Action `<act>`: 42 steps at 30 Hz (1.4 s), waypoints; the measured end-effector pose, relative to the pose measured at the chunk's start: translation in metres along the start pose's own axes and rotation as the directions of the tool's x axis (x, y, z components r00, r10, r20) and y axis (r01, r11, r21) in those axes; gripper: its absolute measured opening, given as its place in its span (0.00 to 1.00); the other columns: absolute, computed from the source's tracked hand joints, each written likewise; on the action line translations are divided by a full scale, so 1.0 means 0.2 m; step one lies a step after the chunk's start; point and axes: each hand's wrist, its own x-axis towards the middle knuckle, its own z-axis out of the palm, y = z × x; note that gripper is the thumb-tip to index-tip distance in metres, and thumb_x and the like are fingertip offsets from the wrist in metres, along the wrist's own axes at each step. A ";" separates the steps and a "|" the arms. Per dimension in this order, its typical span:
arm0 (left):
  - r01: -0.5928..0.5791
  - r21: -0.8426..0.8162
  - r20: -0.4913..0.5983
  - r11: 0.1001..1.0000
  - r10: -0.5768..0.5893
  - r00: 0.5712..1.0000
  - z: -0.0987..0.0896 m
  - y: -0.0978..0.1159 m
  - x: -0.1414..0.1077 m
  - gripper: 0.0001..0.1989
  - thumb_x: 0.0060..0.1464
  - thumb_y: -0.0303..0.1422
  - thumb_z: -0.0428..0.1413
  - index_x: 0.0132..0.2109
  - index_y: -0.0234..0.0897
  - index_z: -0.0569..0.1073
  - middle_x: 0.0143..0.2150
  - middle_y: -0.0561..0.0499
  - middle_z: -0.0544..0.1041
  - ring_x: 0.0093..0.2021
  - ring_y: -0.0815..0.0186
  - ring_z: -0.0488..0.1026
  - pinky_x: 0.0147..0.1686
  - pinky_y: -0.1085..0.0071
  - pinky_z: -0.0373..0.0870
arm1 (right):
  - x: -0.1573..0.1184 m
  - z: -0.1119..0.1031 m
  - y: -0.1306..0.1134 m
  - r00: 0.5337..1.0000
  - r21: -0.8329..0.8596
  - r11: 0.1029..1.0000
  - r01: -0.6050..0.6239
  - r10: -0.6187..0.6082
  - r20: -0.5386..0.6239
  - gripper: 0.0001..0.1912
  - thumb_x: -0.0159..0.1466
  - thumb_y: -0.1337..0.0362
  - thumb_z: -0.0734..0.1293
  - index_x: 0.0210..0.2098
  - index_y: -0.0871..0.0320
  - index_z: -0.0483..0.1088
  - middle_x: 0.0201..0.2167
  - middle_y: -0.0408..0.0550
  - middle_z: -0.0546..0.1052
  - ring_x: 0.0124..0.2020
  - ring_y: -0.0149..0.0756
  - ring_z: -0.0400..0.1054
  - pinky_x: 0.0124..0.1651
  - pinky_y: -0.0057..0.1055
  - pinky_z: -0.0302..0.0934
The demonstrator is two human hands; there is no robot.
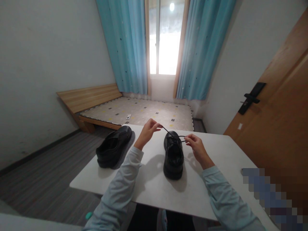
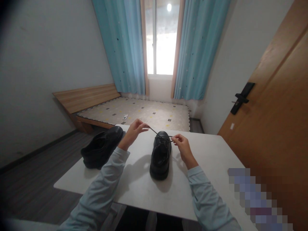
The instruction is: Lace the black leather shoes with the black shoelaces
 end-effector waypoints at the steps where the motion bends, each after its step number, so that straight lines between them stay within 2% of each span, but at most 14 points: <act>1: 0.014 -0.083 -0.005 0.996 -0.014 1.000 0.00 -0.01 -0.01 0.12 0.53 0.38 0.54 0.33 0.36 0.59 0.35 0.49 0.76 0.39 0.65 0.75 0.41 0.62 0.72 | 0.00 0.00 0.01 1.000 -0.013 1.000 -0.002 0.002 0.022 0.16 0.45 0.52 0.72 0.22 0.57 0.66 0.22 0.42 0.69 0.26 0.31 0.62 0.29 0.27 0.58; 3: 0.018 -0.211 -0.010 0.977 -0.020 1.000 0.01 -0.03 -0.02 0.12 0.54 0.38 0.53 0.34 0.37 0.57 0.35 0.49 0.77 0.41 0.64 0.76 0.42 0.59 0.72 | 0.00 0.01 0.02 0.999 -0.040 0.999 0.001 0.001 0.040 0.16 0.46 0.52 0.72 0.21 0.58 0.67 0.22 0.42 0.69 0.26 0.30 0.61 0.29 0.27 0.57; 7: 0.032 -0.382 -0.019 0.923 -0.042 0.999 0.02 -0.06 -0.03 0.11 0.56 0.37 0.50 0.35 0.39 0.55 0.35 0.50 0.77 0.41 0.63 0.77 0.45 0.55 0.71 | 0.00 0.03 0.05 1.000 -0.063 0.998 0.025 -0.025 -0.004 0.14 0.47 0.54 0.71 0.22 0.58 0.68 0.20 0.41 0.69 0.24 0.30 0.60 0.28 0.28 0.55; 11: 0.054 -0.403 -0.068 0.914 -0.089 0.994 0.01 -0.06 -0.03 0.10 0.55 0.36 0.49 0.36 0.39 0.55 0.30 0.55 0.74 0.32 0.68 0.75 0.40 0.58 0.74 | 0.00 0.04 0.05 0.999 0.024 0.999 -0.029 0.028 0.016 0.11 0.48 0.57 0.70 0.27 0.58 0.72 0.26 0.44 0.73 0.26 0.30 0.62 0.29 0.28 0.56; 15: 0.021 -0.323 -0.153 0.946 -0.074 0.985 -0.01 -0.07 -0.02 0.09 0.56 0.37 0.49 0.36 0.39 0.56 0.26 0.59 0.67 0.25 0.76 0.67 0.33 0.67 0.74 | -0.01 0.04 0.04 0.992 0.118 0.988 -0.099 0.089 0.090 0.07 0.47 0.61 0.69 0.25 0.57 0.71 0.28 0.43 0.74 0.27 0.30 0.64 0.29 0.27 0.56; 20: -0.044 -0.144 -0.176 0.989 0.018 0.984 -0.01 -0.08 -0.01 0.10 0.56 0.39 0.49 0.36 0.39 0.58 0.26 0.59 0.62 0.22 0.76 0.60 0.24 0.77 0.67 | -0.01 0.05 0.05 0.989 0.026 0.999 -0.039 0.035 0.147 0.10 0.49 0.58 0.70 0.24 0.58 0.69 0.25 0.43 0.71 0.27 0.30 0.62 0.29 0.26 0.56; 23: -0.128 0.055 -0.133 0.990 0.135 0.982 0.00 -0.07 -0.02 0.10 0.57 0.40 0.48 0.34 0.38 0.59 0.26 0.58 0.60 0.23 0.75 0.59 0.23 0.78 0.62 | 0.00 0.05 0.07 0.998 -0.014 1.000 0.002 -0.001 0.062 0.14 0.49 0.54 0.71 0.24 0.57 0.68 0.24 0.43 0.69 0.27 0.31 0.62 0.27 0.26 0.56; 26: -0.199 0.260 -0.080 0.945 0.227 0.971 0.00 -0.06 -0.04 0.10 0.58 0.39 0.47 0.34 0.37 0.61 0.26 0.57 0.60 0.25 0.73 0.59 0.26 0.77 0.60 | 0.01 0.05 0.08 0.999 0.015 1.000 0.003 -0.002 -0.036 0.14 0.48 0.53 0.71 0.24 0.57 0.67 0.23 0.42 0.68 0.26 0.31 0.62 0.26 0.25 0.56; 28: -0.216 0.359 -0.080 0.908 0.260 0.962 -0.01 -0.06 -0.04 0.10 0.59 0.39 0.47 0.34 0.37 0.62 0.27 0.56 0.61 0.27 0.72 0.59 0.28 0.76 0.59 | 0.01 0.04 0.08 0.999 0.024 1.000 -0.010 0.011 -0.047 0.14 0.47 0.54 0.71 0.23 0.57 0.66 0.23 0.42 0.67 0.26 0.31 0.62 0.25 0.25 0.56; 33: -0.235 0.394 -0.150 0.889 0.315 0.937 -0.06 -0.06 -0.04 0.09 0.59 0.39 0.47 0.36 0.37 0.62 0.27 0.55 0.61 0.27 0.71 0.59 0.28 0.75 0.58 | 0.02 0.02 0.10 1.000 -0.101 0.995 -0.022 0.021 -0.006 0.11 0.47 0.57 0.69 0.19 0.57 0.65 0.20 0.41 0.67 0.24 0.31 0.62 0.24 0.26 0.56; 37: -0.227 0.395 -0.201 0.890 0.325 0.924 -0.08 -0.06 -0.03 0.09 0.58 0.39 0.47 0.36 0.38 0.62 0.27 0.55 0.62 0.27 0.71 0.60 0.28 0.75 0.58 | 0.03 0.01 0.12 0.999 -0.211 0.977 0.001 0.009 0.042 0.13 0.47 0.55 0.69 0.19 0.57 0.66 0.20 0.42 0.68 0.23 0.32 0.63 0.23 0.28 0.57; 42: -0.193 0.506 -0.174 0.840 0.319 0.932 -0.09 -0.05 -0.04 0.09 0.57 0.38 0.49 0.35 0.37 0.65 0.29 0.54 0.67 0.30 0.69 0.64 0.33 0.74 0.60 | 0.03 0.00 0.13 0.995 -0.308 0.947 0.089 -0.075 0.060 0.14 0.50 0.52 0.69 0.24 0.57 0.69 0.24 0.45 0.72 0.24 0.34 0.64 0.26 0.30 0.59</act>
